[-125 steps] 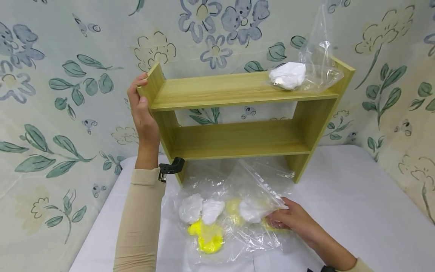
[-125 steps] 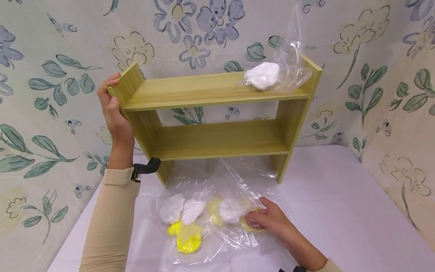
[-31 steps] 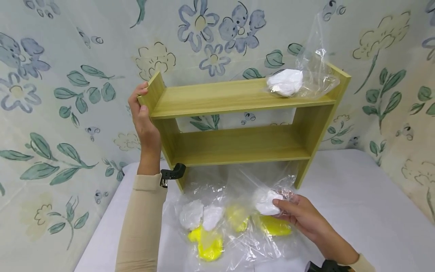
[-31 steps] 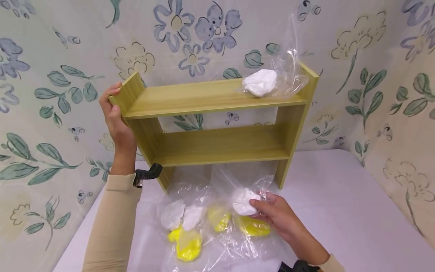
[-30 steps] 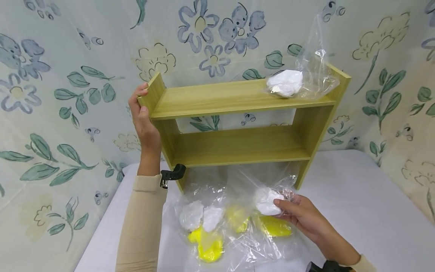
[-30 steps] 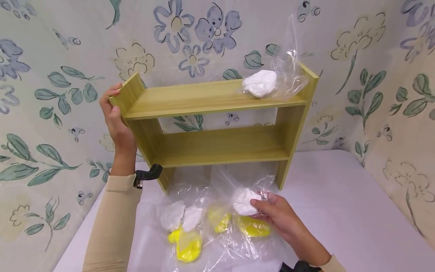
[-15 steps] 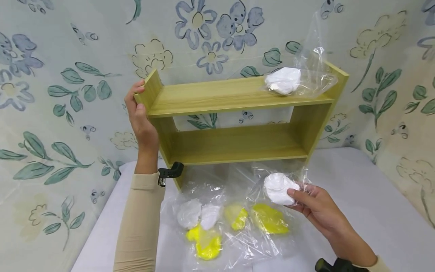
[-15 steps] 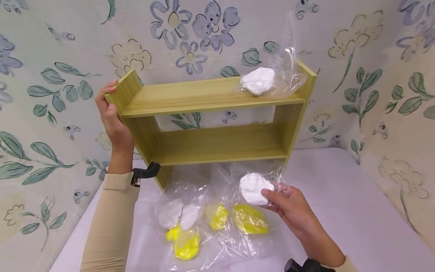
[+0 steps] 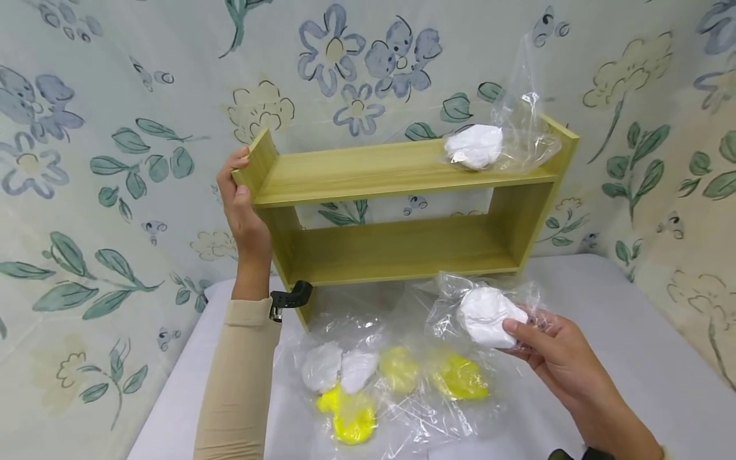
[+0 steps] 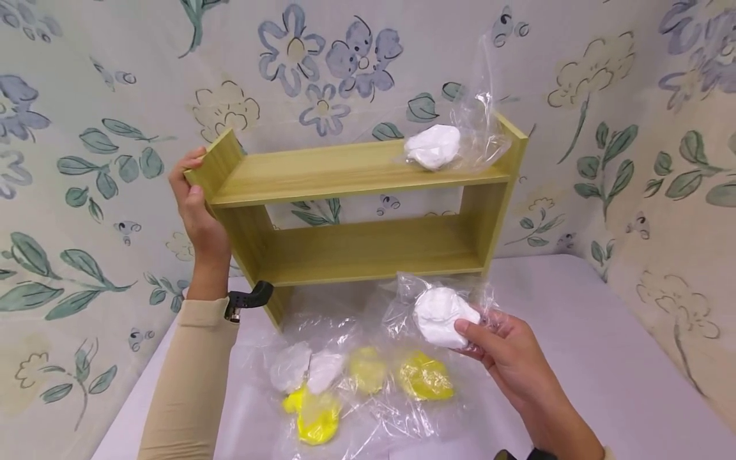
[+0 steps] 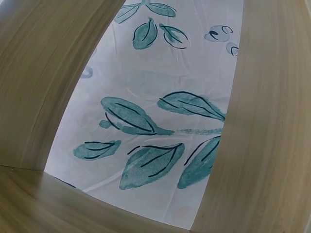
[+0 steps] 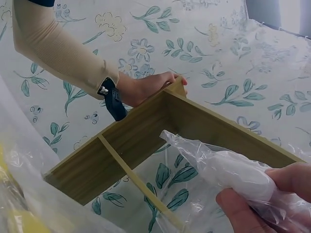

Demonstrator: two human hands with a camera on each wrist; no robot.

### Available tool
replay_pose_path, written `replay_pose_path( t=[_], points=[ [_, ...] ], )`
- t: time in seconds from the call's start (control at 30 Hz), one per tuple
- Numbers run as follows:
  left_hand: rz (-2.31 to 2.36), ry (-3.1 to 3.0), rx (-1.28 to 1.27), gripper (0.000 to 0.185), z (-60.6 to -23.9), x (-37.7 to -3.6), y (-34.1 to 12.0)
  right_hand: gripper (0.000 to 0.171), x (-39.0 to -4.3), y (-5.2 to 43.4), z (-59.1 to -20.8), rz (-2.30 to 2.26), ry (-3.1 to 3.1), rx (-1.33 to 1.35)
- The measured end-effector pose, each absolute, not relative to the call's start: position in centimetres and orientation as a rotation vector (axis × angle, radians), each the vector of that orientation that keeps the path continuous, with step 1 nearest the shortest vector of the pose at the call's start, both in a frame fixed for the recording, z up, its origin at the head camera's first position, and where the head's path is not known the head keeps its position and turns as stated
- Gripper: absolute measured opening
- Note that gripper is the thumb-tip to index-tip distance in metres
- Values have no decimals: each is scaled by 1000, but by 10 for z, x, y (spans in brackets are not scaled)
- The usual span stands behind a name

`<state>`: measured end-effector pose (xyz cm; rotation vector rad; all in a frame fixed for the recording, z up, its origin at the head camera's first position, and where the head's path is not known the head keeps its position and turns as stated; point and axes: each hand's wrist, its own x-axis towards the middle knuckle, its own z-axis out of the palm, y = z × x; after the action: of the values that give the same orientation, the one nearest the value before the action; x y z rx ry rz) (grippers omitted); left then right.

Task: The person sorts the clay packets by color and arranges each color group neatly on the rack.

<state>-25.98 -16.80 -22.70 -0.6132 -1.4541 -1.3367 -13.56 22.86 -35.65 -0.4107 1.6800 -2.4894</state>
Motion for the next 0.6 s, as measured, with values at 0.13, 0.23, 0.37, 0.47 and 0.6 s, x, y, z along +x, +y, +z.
replay_pose_path(
  t=[0.13,0.23,0.37,0.47,0.6],
  points=[
    [-1320,-1474,-594,40,-229,-260,-170,33,-134,231,-354,-2503,1699,-480],
    [-1314,-1477,-602,40,-229,-260,-170,35,-133,235,-353,-2540,1679,-535],
    [-1315,-1467,-607,40,-230,-258,-171,37,-132,236,-350,-2582,1661,-583],
    [-1315,-1457,-614,40,-232,-257,-172,37,-133,234,-347,-2607,1658,-637],
    [-1327,-1436,-640,40,-231,-258,-172,36,-136,233,-336,-2658,1617,-706]
  ],
)
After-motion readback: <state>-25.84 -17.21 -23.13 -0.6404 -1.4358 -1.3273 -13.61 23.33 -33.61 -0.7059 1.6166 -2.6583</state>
